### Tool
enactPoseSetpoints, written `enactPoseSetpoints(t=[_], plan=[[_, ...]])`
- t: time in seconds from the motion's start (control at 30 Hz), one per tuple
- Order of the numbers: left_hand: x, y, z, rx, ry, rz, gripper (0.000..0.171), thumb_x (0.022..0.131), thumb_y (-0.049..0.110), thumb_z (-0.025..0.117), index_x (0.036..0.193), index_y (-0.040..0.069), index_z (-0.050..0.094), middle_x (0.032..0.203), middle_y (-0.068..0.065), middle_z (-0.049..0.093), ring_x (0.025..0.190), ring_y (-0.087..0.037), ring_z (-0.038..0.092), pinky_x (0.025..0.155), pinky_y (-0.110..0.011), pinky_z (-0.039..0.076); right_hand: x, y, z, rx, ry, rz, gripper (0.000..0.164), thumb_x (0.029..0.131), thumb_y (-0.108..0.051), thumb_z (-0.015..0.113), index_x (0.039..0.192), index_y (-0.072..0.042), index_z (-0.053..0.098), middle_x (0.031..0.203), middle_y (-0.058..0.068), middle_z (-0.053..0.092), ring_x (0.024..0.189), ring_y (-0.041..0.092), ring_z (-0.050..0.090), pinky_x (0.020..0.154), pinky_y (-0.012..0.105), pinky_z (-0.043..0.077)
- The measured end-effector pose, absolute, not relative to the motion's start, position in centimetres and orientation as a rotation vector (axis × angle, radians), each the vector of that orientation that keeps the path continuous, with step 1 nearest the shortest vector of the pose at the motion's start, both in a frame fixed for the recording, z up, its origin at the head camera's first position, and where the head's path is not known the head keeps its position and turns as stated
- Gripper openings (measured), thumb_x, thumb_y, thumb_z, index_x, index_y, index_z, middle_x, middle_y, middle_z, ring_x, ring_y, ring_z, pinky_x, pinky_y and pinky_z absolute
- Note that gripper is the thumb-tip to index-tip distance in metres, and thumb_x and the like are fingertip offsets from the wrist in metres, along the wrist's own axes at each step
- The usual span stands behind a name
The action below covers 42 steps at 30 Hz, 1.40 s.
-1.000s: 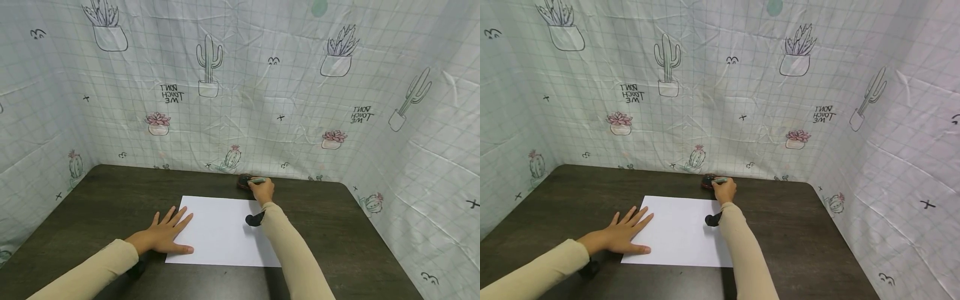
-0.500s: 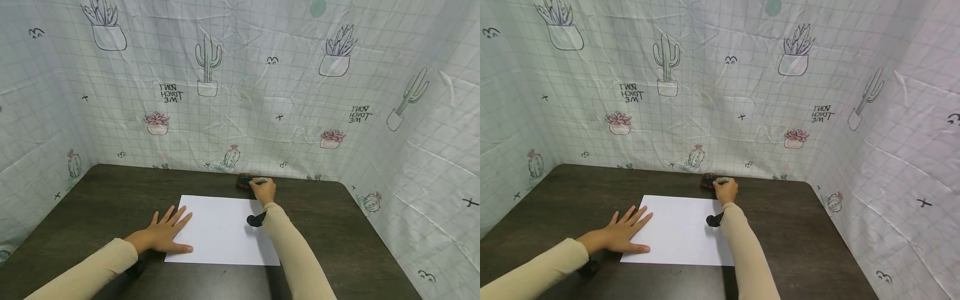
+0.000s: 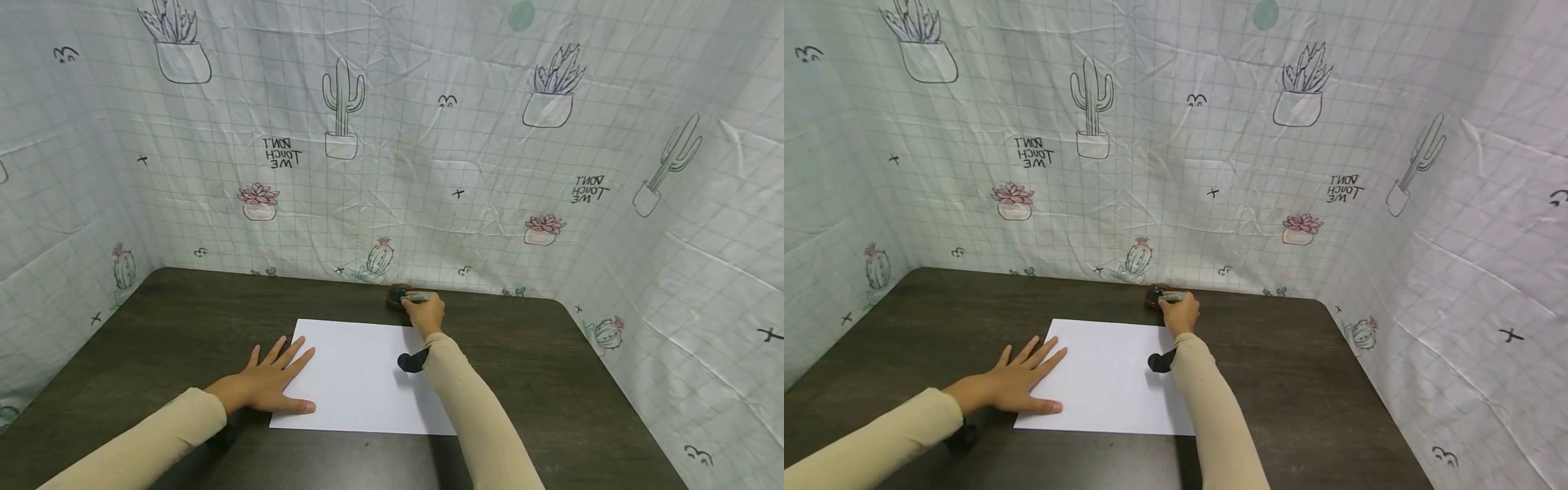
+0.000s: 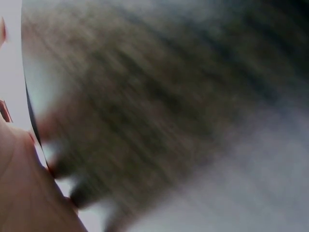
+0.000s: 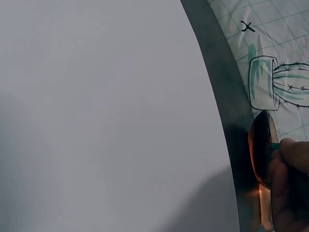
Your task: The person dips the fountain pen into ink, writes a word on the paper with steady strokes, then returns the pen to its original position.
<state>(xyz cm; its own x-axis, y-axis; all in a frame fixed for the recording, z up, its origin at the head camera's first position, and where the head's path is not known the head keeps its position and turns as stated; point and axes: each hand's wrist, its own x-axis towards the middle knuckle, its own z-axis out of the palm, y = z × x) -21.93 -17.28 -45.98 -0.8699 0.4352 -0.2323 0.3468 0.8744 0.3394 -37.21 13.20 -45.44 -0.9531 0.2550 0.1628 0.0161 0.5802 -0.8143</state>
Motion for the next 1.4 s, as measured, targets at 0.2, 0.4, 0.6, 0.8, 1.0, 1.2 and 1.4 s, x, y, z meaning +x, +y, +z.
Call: enactPoseSetpoints(t=[0.2, 0.4, 0.6, 0.8, 1.0, 1.2, 1.4], plan=[[-22.0, -17.2, -46.1, 0.59, 2.742, 0.412, 0.104, 0.077, 0.079, 0.051, 0.156, 0.023, 0.014, 0.162, -0.006, -0.001, 0.146, -0.041, -0.005, 0.102, -0.074, -0.005, -37.2, 13.3, -45.4, -0.247, -2.527, 1.323, 0.018, 0.082, -0.017, 0.077, 0.1, -0.013, 0.078, 0.094, 0.009, 0.074, 0.096, 0.032, 0.065, 0.096, 0.049, 0.043], [-22.1, -17.4, -46.5, 0.604, 2.72, 0.427, 0.105, 0.076, 0.081, 0.05, 0.156, 0.023, 0.012, 0.162, -0.007, -0.002, 0.145, -0.042, -0.007, 0.101, -0.074, -0.008, -37.0, 13.5, -45.5, -0.275, -2.532, 1.324, 0.019, 0.082, -0.017, 0.077, 0.101, -0.012, 0.077, 0.098, 0.011, 0.073, 0.102, 0.033, 0.063, 0.098, 0.05, 0.041], [-22.4, -17.6, -47.4, 0.599, 2.727, 0.405, 0.108, 0.073, 0.086, 0.046, 0.156, 0.028, 0.008, 0.162, -0.003, -0.005, 0.146, -0.038, -0.009, 0.103, -0.072, -0.01, -36.9, 13.7, -45.6, -0.28, -2.533, 1.321, 0.02, 0.082, -0.018, 0.077, 0.102, -0.011, 0.077, 0.091, 0.01, 0.074, 0.096, 0.032, 0.065, 0.096, 0.05, 0.042], [-22.5, -17.6, -48.0, 0.591, 2.76, 0.395, 0.108, 0.072, 0.086, 0.047, 0.155, 0.028, 0.012, 0.162, 0.0, -0.004, 0.147, -0.036, -0.008, 0.104, -0.071, -0.007, -36.6, 13.7, -45.4, -0.327, -2.499, 1.388, 0.021, 0.082, -0.017, 0.077, 0.102, -0.011, 0.077, 0.079, 0.008, 0.074, 0.083, 0.028, 0.069, 0.087, 0.046, 0.049], [-22.6, -17.6, -48.0, 0.586, 2.766, 0.39, 0.107, 0.072, 0.087, 0.046, 0.155, 0.028, 0.013, 0.162, 0.001, -0.004, 0.147, -0.035, -0.008, 0.105, -0.071, -0.006, -36.6, 13.9, -45.2, -0.33, -2.498, 1.402, 0.021, 0.083, -0.018, 0.077, 0.102, -0.009, 0.076, 0.081, 0.009, 0.074, 0.084, 0.029, 0.069, 0.086, 0.045, 0.05], [-22.5, -17.6, -47.9, 0.595, 2.766, 0.406, 0.107, 0.072, 0.086, 0.047, 0.155, 0.027, 0.013, 0.162, 0.0, -0.003, 0.146, -0.036, -0.008, 0.104, -0.072, -0.007, -36.6, 14.3, -44.8, -0.3, -2.418, 1.523, 0.016, 0.082, -0.014, 0.076, 0.095, -0.005, 0.076, 0.087, 0.013, 0.072, 0.084, 0.027, 0.07, 0.081, 0.038, 0.055], [-22.2, -17.6, -47.0, 0.607, 2.74, 0.411, 0.107, 0.074, 0.084, 0.047, 0.156, 0.026, 0.01, 0.162, -0.005, -0.004, 0.146, -0.04, -0.008, 0.102, -0.073, -0.01, -36.8, 14.5, -44.2, -0.229, -2.239, 1.878, 0.018, 0.082, -0.004, 0.073, 0.097, 0.006, 0.07, 0.079, 0.008, 0.07, 0.061, 0.006, 0.066, 0.062, 0.019, 0.055]])
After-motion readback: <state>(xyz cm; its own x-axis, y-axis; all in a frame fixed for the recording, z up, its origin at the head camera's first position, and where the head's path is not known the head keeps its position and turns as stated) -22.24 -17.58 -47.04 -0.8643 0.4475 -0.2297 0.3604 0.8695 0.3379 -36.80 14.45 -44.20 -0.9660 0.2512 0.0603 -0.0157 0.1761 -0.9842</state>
